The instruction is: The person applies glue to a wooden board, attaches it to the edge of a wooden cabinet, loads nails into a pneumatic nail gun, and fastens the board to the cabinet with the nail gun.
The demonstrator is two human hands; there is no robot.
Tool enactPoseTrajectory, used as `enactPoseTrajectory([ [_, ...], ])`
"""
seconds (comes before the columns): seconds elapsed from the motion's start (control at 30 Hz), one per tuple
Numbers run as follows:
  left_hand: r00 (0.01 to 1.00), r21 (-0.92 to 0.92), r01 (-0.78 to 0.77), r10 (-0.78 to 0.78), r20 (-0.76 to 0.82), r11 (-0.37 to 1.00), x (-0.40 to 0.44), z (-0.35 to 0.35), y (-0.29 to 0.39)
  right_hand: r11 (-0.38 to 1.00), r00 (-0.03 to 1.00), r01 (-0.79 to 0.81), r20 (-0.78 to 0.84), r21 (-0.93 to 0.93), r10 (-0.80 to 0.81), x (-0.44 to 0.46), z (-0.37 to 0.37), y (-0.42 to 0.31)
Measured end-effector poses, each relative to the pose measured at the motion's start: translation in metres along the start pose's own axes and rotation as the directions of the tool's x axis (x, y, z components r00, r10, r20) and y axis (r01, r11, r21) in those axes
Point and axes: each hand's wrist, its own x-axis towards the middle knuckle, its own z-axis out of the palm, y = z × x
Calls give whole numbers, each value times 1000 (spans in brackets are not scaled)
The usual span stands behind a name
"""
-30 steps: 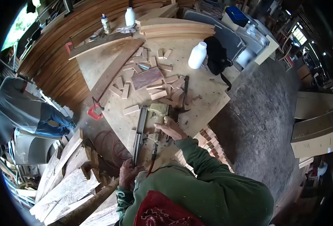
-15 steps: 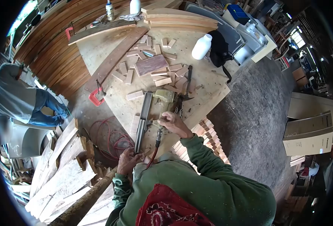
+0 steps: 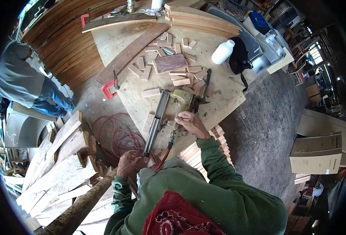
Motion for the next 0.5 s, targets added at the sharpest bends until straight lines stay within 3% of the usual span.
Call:
enactPoseTrajectory([
  [0.1,999,9,20,-20,-41,1000,5,-2,5,998,997,23,-69,62,-19,8,-26,-13],
  [0.2,992,-12,107,-107,-59,994,7,0,25,990,980,141,-143,23,-136,33,-59,-10],
  [0.23,989,-30,133,-135,-68,991,7,4,27,988,988,102,-131,119,-86,49,-71,6],
  [0.3,989,-48,93,-97,-112,995,11,15,27,996,977,70,-196,-57,-80,70,-96,19],
  [0.33,983,-107,141,-151,-102,984,14,21,25,989,972,53,-222,-137,-83,82,-106,26],
  [0.4,960,-227,246,-270,-80,942,12,29,41,993,971,61,-225,-101,-83,97,-119,31],
  [0.5,963,-302,233,-263,-61,924,12,47,66,992,982,62,-170,-113,-81,111,-128,14],
])
